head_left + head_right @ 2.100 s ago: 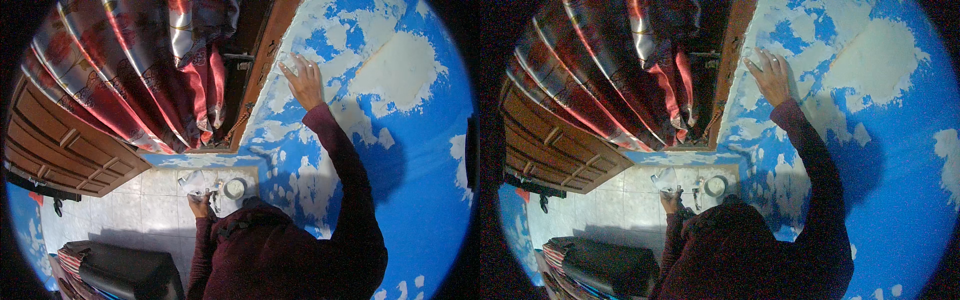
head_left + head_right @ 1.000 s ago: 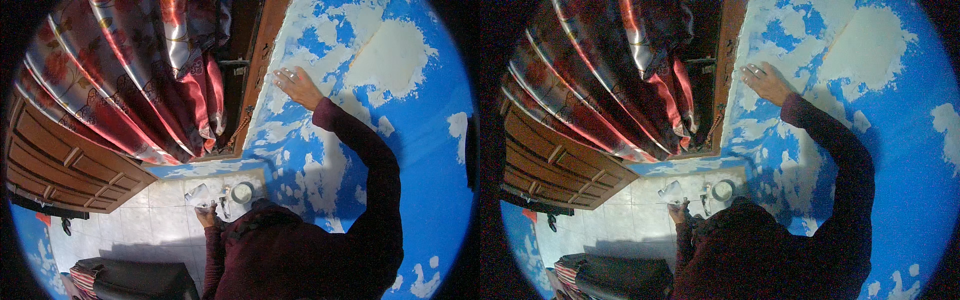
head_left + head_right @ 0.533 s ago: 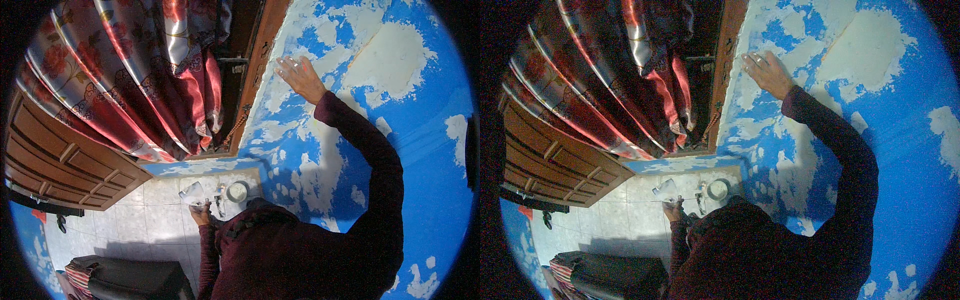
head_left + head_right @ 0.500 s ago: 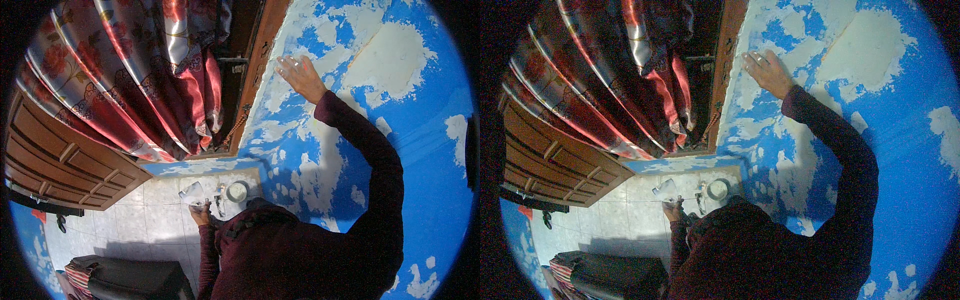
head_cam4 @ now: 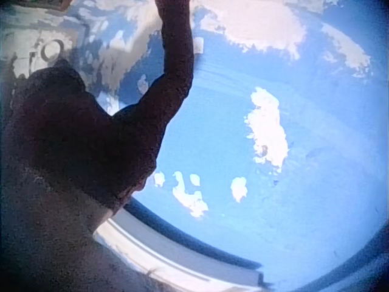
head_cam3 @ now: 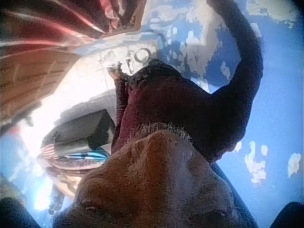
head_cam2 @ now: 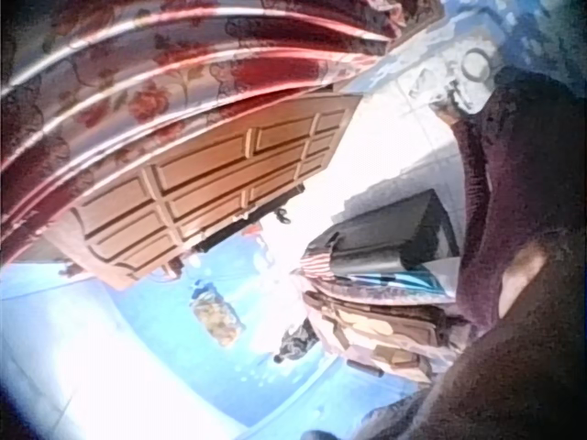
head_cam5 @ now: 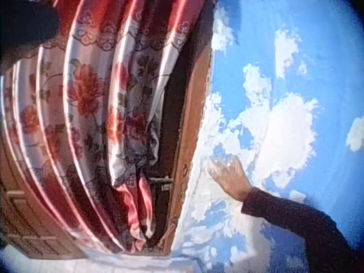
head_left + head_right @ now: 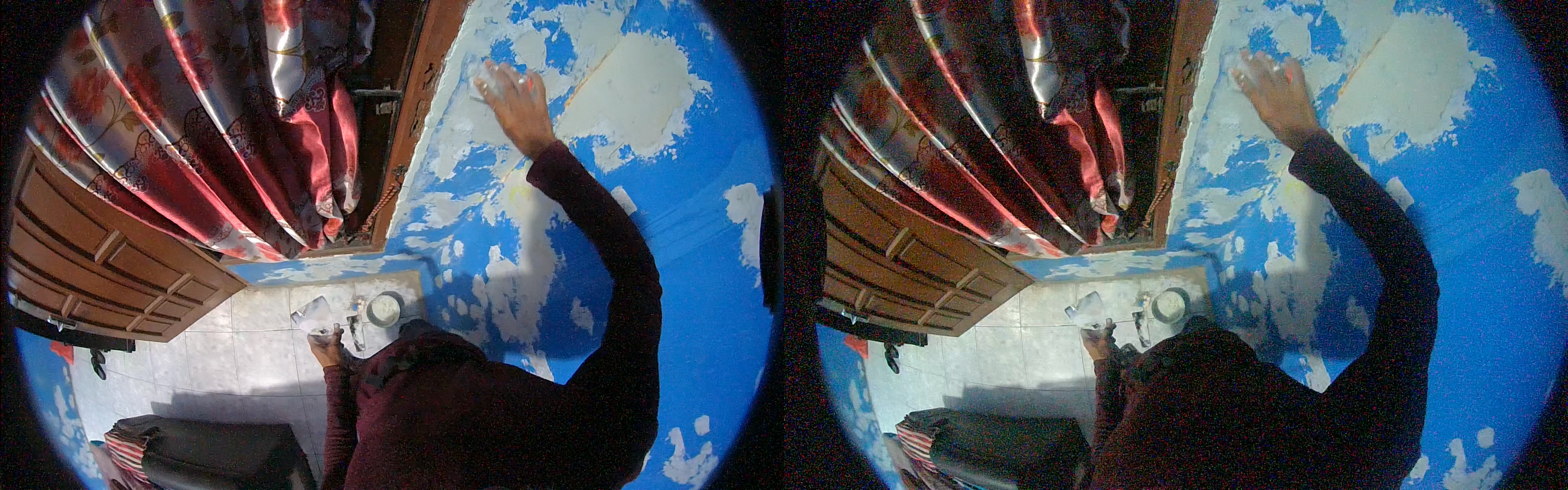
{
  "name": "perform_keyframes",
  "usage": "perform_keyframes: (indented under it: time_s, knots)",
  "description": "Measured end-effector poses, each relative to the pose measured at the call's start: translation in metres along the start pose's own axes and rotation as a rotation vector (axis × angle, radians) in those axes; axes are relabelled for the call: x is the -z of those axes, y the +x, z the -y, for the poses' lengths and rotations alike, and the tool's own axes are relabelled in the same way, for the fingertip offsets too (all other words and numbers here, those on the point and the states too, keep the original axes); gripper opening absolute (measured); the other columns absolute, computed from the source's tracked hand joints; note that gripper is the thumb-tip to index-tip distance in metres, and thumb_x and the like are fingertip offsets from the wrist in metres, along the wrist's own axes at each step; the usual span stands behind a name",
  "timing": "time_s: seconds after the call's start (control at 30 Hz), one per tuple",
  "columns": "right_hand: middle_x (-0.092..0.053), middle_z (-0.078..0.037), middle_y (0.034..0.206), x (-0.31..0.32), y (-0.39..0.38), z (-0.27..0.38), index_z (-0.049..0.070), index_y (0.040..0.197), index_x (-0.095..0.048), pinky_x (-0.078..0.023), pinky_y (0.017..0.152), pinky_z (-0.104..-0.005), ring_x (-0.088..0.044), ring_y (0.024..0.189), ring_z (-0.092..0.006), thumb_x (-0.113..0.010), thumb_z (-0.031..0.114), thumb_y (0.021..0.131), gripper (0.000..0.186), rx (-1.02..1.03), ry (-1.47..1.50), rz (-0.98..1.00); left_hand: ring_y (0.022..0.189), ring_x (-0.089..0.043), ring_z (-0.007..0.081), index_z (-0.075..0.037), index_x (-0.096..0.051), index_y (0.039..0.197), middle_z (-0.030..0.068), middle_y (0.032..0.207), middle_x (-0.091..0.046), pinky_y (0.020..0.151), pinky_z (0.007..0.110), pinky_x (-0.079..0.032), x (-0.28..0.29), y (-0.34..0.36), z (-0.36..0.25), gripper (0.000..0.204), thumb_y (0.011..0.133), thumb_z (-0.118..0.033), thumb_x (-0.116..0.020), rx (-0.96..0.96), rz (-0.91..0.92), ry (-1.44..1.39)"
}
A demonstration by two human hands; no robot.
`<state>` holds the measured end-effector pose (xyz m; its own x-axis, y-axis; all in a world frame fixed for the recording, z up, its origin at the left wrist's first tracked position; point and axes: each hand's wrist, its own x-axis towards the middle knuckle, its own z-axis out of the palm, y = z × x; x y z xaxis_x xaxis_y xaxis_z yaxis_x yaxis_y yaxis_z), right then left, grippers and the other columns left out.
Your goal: The person applies white filler to a blue wall using a putty knife and a small container. They repeatedly scoop filler and spread it over patches near a window with floral curtains.
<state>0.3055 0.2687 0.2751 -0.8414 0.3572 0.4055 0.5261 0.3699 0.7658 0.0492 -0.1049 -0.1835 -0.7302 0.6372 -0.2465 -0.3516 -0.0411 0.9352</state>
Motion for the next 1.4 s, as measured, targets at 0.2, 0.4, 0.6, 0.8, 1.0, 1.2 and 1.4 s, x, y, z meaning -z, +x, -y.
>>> perform_keyframes:
  time_s: [0.2, 0.4, 0.6, 0.8, 1.0, 1.2, 1.4]
  knots:
    - [-0.032, -0.008, 0.151, -0.014, -0.016, 0.042, 0.016, 0.138, -0.043, -0.031, 0.105, -0.0471, -0.035, 0.134, -0.0246, -0.057, 0.014, 0.086, 0.054, 0.162, 0.017, 0.062, 0.057, -0.052, 0.0093, -0.004, -0.044, 0.100, -0.0010, 0.070, -0.054, 0.050, 0.023, -0.044, -0.016, -0.004, -0.014, 0.043, 0.076, -0.006, -0.079, 0.055, 0.007, 0.049]
    - [-0.030, -0.008, 0.152, -0.025, -0.012, 0.060, 0.016, 0.143, -0.039, -0.033, 0.103, -0.0467, -0.037, 0.133, -0.0241, -0.057, 0.015, 0.089, 0.057, 0.272, -0.106, 0.111, 0.058, -0.051, 0.0103, -0.004, -0.046, 0.099, 0.0003, 0.073, -0.055, 0.051, 0.025, -0.044, -0.016, -0.005, -0.007, 0.042, 0.074, -0.009, -0.081, -0.047, -0.038, -0.023]
    - [-0.031, -0.010, 0.152, -0.010, 0.002, 0.048, 0.014, 0.143, -0.040, -0.034, 0.099, -0.0438, -0.038, 0.132, -0.0230, -0.056, 0.014, 0.089, 0.056, 0.298, -0.315, 0.149, 0.048, -0.052, 0.0087, -0.007, -0.046, 0.096, 0.0042, 0.069, -0.062, 0.040, 0.023, -0.038, 0.002, 0.005, 0.028, 0.041, 0.073, -0.008, -0.080, -0.063, -0.083, 0.082]
    - [-0.036, -0.011, 0.148, 0.006, 0.014, 0.021, 0.008, 0.140, -0.041, -0.034, 0.095, -0.0437, -0.041, 0.130, -0.0246, -0.056, 0.012, 0.087, 0.055, 0.103, -0.200, 0.075, 0.049, -0.055, 0.0107, -0.007, -0.045, 0.096, 0.0073, 0.070, -0.064, 0.040, 0.023, -0.039, 0.001, 0.007, 0.031, 0.042, 0.073, -0.009, -0.081, -0.115, -0.120, 0.001]
    - [-0.038, -0.011, 0.148, -0.008, -0.011, 0.048, 0.008, 0.140, -0.042, -0.034, 0.095, -0.0415, -0.039, 0.132, -0.0243, -0.054, 0.014, 0.089, 0.053, 0.283, -0.157, 0.117, 0.073, -0.056, 0.0139, -0.002, -0.047, 0.104, 0.0059, 0.089, -0.058, 0.063, 0.026, -0.048, -0.008, 0.002, 0.003, 0.046, 0.073, -0.005, -0.080, 0.081, -0.027, 0.078]
    - [-0.037, -0.009, 0.149, -0.019, -0.004, 0.063, 0.009, 0.141, -0.041, -0.034, 0.099, -0.0416, -0.039, 0.132, -0.0222, -0.051, 0.018, 0.092, 0.051, 0.341, -0.279, 0.126, 0.066, -0.053, 0.0117, -0.004, -0.048, 0.100, 0.0022, 0.082, -0.057, 0.058, 0.026, -0.046, -0.019, 0.000, -0.001, 0.044, 0.071, -0.004, -0.080, -0.031, -0.040, -0.119]
    - [-0.037, -0.012, 0.148, -0.003, 0.011, 0.035, 0.008, 0.139, -0.043, -0.033, 0.100, -0.0446, -0.040, 0.131, -0.0242, -0.056, 0.014, 0.089, 0.052, 0.267, -0.157, 0.152, 0.059, -0.048, 0.0095, -0.005, -0.045, 0.090, -0.0008, 0.070, -0.052, 0.054, 0.025, -0.042, -0.002, -0.001, 0.008, 0.041, 0.070, -0.004, -0.081, 0.034, -0.088, 0.052]
